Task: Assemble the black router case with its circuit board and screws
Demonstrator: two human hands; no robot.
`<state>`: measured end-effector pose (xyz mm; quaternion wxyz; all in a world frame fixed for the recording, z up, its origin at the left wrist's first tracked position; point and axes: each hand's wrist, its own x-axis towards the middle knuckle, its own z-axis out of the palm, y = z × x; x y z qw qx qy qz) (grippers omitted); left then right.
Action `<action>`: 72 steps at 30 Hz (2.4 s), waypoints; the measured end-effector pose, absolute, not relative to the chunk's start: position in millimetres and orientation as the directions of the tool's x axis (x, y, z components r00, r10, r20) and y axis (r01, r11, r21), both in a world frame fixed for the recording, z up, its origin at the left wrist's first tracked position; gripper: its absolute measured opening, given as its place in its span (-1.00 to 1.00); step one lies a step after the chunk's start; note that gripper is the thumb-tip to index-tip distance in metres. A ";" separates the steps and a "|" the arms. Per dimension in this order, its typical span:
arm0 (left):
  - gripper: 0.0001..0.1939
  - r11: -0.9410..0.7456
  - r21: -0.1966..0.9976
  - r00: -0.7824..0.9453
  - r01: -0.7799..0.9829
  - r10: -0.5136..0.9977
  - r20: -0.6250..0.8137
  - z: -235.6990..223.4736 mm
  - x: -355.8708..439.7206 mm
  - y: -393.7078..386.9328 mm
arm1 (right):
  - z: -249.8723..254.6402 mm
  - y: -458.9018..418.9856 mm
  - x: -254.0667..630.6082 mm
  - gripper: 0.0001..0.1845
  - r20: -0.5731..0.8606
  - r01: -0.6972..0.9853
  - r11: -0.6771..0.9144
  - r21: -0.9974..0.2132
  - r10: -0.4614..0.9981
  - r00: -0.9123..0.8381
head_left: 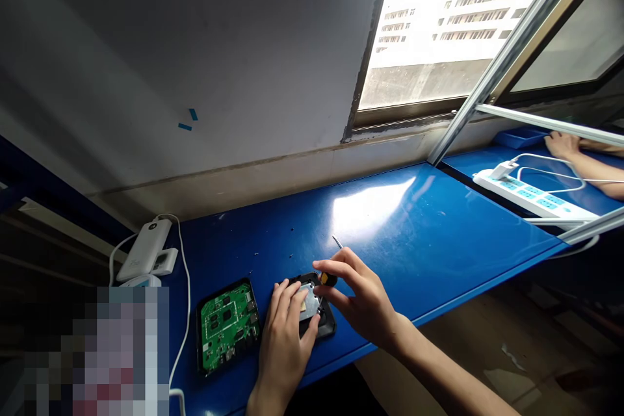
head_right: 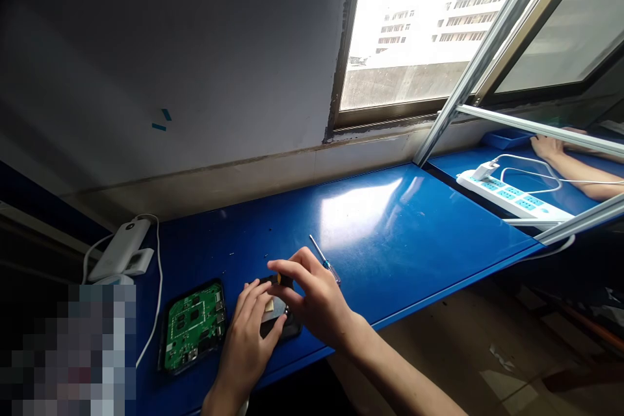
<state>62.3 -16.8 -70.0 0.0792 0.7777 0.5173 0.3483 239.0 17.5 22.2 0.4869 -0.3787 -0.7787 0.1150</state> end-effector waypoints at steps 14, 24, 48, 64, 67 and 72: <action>-0.62 -0.435 0.471 0.228 0.767 0.871 0.434 -75.4 61.3 -17.6 | 27.7 15.5 235.2 -0.79 0.695 0.445 0.710 -0.545 0.680 -0.234; -0.66 -0.435 0.472 0.227 0.767 0.872 0.434 -75.2 61.4 -16.9 | 26.0 11.9 239.5 -0.43 0.685 0.391 0.728 -0.564 0.676 -0.271; -0.67 -0.435 0.479 0.218 0.762 0.869 0.444 -79.1 59.9 -16.7 | 19.0 13.3 239.3 -0.44 0.714 0.508 0.698 -0.504 0.668 -0.209; -0.68 -0.442 0.460 0.210 0.770 0.857 0.471 -80.9 60.3 -15.7 | 16.9 13.2 238.9 -0.45 0.710 0.484 0.699 -0.526 0.674 -0.203; -0.67 -0.446 0.458 0.209 0.769 0.853 0.479 -81.2 60.1 -15.7 | 17.9 11.7 239.1 -0.43 0.709 0.479 0.700 -0.529 0.675 -0.203; -0.68 -0.458 0.450 0.210 0.766 0.841 0.499 -80.7 60.3 -15.4 | 22.8 7.8 238.3 -0.40 0.696 0.447 0.705 -0.551 0.684 -0.219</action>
